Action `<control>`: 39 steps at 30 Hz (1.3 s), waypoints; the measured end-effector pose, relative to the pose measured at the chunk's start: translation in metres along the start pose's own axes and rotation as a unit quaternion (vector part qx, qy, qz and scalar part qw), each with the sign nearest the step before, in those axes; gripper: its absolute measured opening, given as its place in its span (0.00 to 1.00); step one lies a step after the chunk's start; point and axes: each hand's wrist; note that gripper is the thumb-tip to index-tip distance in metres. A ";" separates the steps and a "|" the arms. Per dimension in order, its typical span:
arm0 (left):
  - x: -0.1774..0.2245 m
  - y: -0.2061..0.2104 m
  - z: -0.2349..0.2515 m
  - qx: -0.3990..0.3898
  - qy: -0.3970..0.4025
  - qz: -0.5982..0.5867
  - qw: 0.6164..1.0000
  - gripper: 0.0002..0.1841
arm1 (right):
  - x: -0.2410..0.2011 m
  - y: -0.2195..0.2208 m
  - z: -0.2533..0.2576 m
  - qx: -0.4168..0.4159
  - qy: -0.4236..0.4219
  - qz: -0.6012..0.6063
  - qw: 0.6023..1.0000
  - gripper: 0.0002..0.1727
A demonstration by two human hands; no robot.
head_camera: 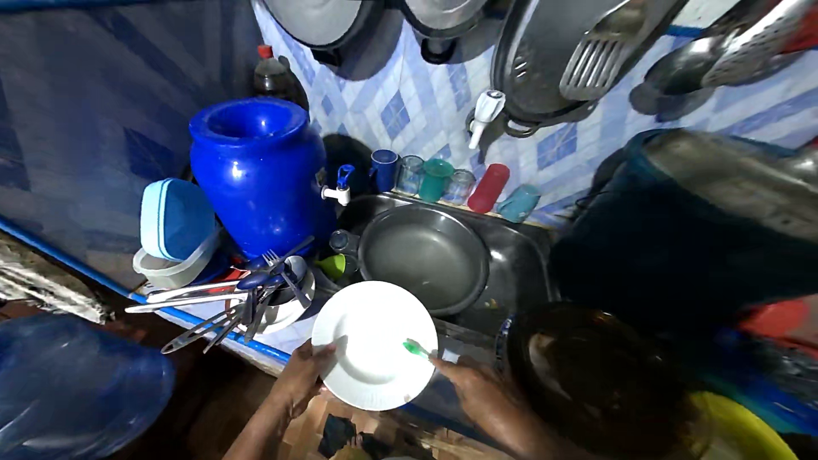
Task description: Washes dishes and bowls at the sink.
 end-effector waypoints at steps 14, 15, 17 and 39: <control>-0.036 0.018 -0.039 0.176 0.377 0.329 0.848 0.39 | 0.069 -0.018 -0.020 0.340 -0.050 0.029 0.938 0.27; -0.040 0.017 -0.040 0.161 0.450 0.377 0.793 0.41 | 0.072 -0.019 -0.020 0.364 -0.048 0.071 0.927 0.28; -0.047 0.025 -0.037 0.082 0.538 0.453 0.707 0.43 | 0.070 -0.023 -0.023 0.314 -0.002 0.141 0.939 0.30; 0.115 0.103 0.000 -0.045 0.267 -0.211 0.939 0.21 | 0.070 -0.025 -0.014 0.511 -0.110 0.280 0.805 0.23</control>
Point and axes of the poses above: each hand's wrist, its own z-axis towards the middle knuckle, its own y-axis out of the palm, x = y × z, and after that the axes turned 5 degrees about x, right-handed
